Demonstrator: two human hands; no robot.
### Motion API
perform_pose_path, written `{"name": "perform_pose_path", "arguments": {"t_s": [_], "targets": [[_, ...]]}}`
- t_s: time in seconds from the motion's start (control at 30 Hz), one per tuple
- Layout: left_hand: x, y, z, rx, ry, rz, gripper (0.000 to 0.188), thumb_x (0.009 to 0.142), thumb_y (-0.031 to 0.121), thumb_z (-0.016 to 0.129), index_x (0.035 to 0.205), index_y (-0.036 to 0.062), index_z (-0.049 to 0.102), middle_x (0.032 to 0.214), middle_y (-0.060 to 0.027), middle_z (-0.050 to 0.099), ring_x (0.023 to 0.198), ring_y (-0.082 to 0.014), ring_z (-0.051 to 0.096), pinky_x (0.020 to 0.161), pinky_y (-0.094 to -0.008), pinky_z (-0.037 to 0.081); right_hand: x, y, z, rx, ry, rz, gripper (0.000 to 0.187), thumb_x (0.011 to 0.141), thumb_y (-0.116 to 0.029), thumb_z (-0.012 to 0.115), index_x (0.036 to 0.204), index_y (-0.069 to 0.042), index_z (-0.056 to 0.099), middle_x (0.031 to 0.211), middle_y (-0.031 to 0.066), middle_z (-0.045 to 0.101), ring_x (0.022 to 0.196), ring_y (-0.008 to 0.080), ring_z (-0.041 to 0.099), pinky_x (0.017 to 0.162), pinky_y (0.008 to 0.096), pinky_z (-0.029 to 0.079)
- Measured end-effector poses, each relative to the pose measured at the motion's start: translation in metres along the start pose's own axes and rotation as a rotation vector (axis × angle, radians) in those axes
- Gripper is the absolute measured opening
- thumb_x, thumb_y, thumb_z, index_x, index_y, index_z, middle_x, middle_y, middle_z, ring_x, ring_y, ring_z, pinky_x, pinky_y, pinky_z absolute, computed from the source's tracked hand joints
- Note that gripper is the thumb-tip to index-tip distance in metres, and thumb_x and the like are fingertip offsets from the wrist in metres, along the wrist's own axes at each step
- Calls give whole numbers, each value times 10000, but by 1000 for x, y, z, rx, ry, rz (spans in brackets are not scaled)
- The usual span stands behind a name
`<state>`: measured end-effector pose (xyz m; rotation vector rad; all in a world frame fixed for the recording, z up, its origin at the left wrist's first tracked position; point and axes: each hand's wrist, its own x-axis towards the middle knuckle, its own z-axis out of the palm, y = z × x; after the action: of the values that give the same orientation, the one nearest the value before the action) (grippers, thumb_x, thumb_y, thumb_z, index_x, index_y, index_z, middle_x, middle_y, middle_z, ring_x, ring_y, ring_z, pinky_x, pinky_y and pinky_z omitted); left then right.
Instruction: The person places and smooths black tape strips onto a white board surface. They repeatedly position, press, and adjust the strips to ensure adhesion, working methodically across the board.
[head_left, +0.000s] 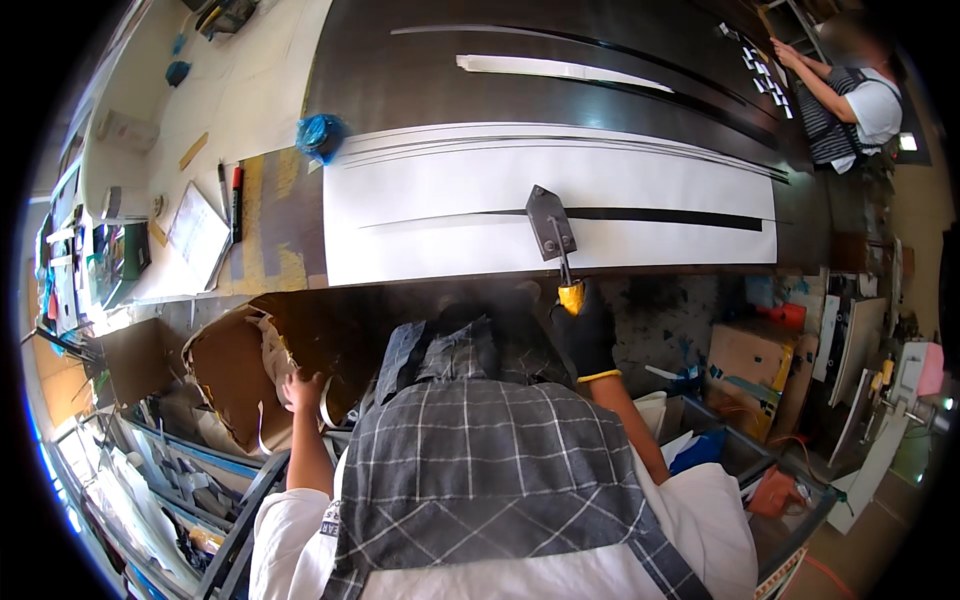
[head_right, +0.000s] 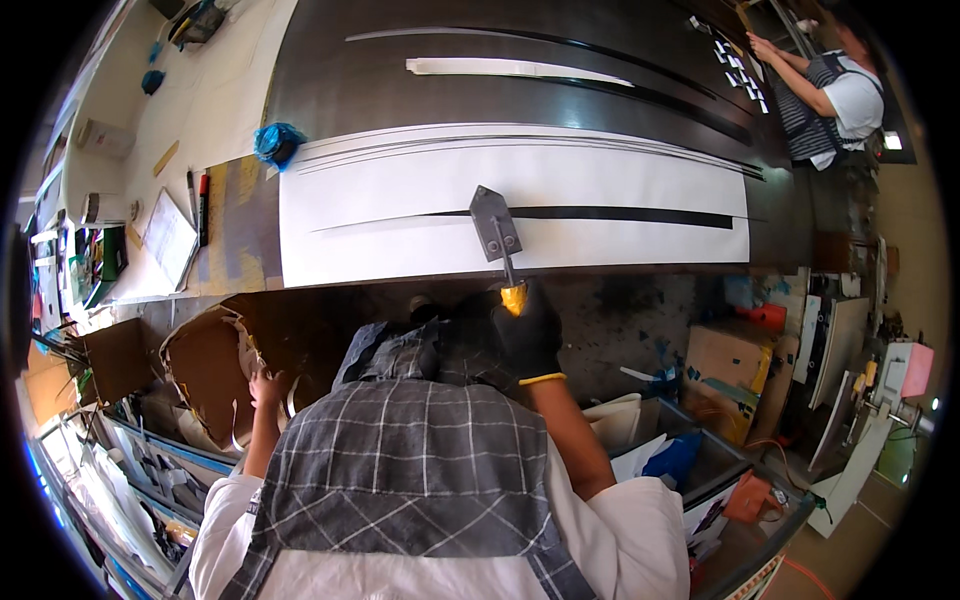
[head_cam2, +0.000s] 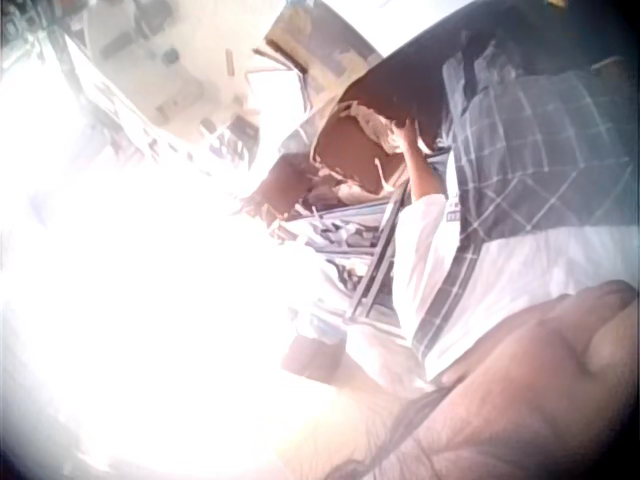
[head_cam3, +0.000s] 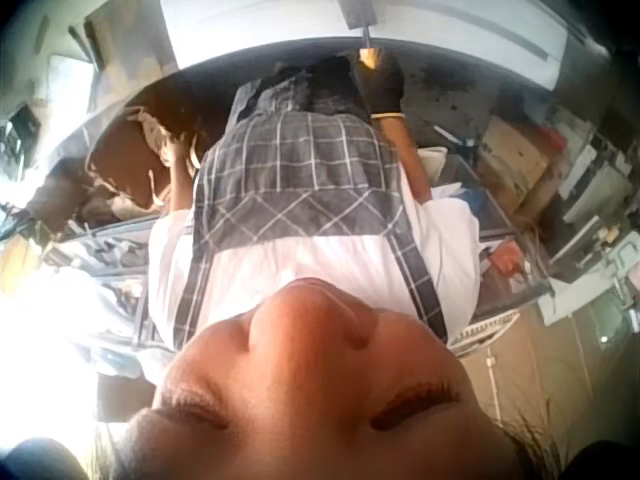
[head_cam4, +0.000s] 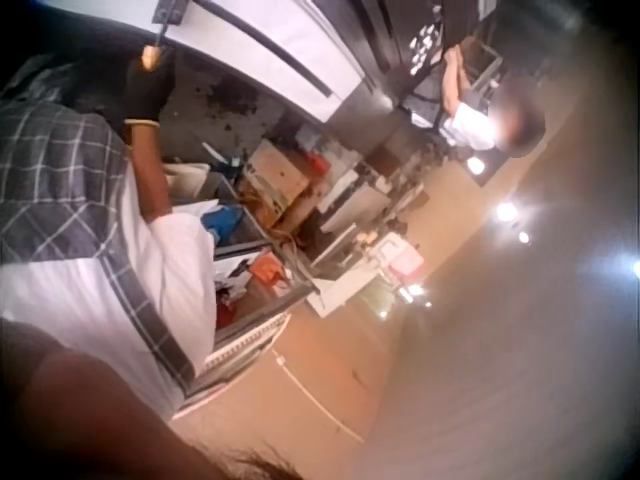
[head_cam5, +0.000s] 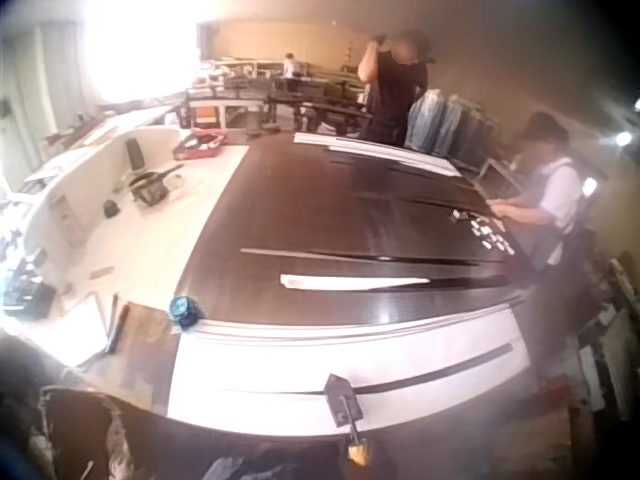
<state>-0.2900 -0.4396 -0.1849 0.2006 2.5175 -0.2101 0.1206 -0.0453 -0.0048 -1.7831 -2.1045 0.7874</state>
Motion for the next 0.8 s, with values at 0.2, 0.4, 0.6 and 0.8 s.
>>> {"name": "perform_pose_path", "arguments": {"t_s": [0.2, 0.4, 0.6, 0.8], "targets": [[-46, -16, 27, -163, -116, -60, 623, 763, 465, 722, 1327, 242, 581, 1480, -78, 443, 1397, -301, 351, 1101, -630, 267, -3, -33, 38, 45, -225, -109, 539, 755, -256, 710, 1217, -31, 545, 990, 237, 652, 909, 422, 639, 762, 490, 518], [-81, -5, 55, -307, -28, 67, 544, 757, 394, 728, 1224, 126, 649, 1284, -117, 604, 1257, -319, 504, 1045, -475, 398, 7, -137, 95, 88, -539, -329, 553, 773, -263, 681, 1230, -19, 486, 996, 243, 664, 900, 444, 644, 783, 526, 513], [-77, 40, 47, -273, -106, 174, 575, 763, 402, 713, 1253, 109, 643, 1326, -157, 582, 1298, -329, 478, 1080, -422, 382, 15, -121, 99, 222, -474, -218, 390, 771, -254, 674, 1050, -47, 496, 946, 229, 661, 868, 447, 647, 745, 530, 518], [-82, 68, 53, -107, -132, 264, 508, 729, 382, 673, 1140, 84, 702, 1143, -192, 685, 1146, -347, 613, 982, -447, 468, 6, 7, -13, -85, -33, -141, 407, 760, -253, 700, 1085, -67, 540, 1007, 222, 647, 966, 420, 624, 783, 513, 501]]}}
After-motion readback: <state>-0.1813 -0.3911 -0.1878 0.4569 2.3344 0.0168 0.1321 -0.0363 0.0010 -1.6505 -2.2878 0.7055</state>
